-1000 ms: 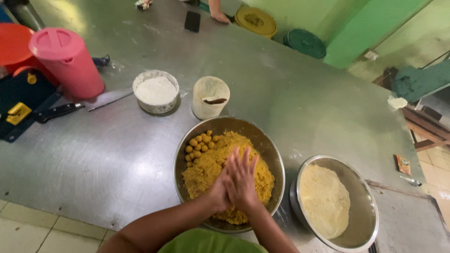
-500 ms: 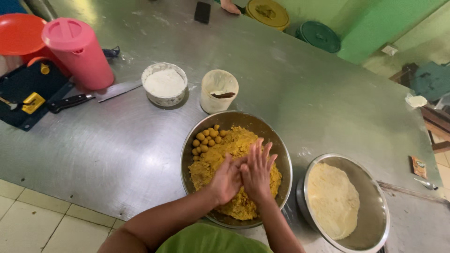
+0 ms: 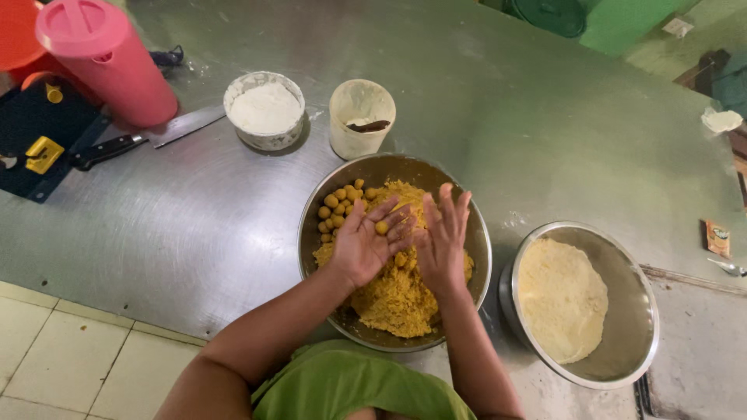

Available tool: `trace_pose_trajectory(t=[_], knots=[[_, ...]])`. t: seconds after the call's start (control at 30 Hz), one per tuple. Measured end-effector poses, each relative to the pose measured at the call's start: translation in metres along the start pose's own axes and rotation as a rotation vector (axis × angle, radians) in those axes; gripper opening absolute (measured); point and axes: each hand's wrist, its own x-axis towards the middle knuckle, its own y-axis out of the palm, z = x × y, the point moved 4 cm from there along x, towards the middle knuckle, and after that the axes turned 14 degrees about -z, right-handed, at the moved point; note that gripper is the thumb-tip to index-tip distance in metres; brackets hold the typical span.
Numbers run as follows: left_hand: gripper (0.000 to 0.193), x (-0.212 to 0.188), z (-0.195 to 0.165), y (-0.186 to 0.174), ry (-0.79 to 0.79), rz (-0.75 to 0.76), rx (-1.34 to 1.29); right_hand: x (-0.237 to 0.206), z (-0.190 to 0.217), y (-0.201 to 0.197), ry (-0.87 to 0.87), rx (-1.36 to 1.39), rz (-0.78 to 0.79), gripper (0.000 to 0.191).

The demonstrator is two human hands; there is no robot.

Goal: The person pinches portions of a yellow crumbly dough mixture from a large metal bowl and rolls each portion between both palms into a round ball, placing the finished balls in a pile at the edge of the bowl. A second bowl of pale batter and a small bowl of white powder sit on the steel worktable.

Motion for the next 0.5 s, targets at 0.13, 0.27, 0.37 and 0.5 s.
trace_pose_trajectory(t=[0.13,0.27,0.37,0.5], knots=[[0.068,-0.007,0.008,0.010,-0.074,0.146,-0.063,-0.015,0.021,0.010,-0.086,-0.076,0.086,0.052],[0.062,-0.003,0.021,-0.003,-0.106,-0.135,0.104,-0.015,0.037,0.008,-0.173,-0.072,0.018,0.041],[0.054,0.001,0.024,-0.018,-0.060,-0.203,0.179,-0.011,0.038,0.007,-0.148,-0.137,0.003,0.039],[0.036,0.001,0.024,-0.030,-0.044,-0.167,0.182,-0.012,0.031,0.000,-0.142,-0.200,-0.062,0.056]])
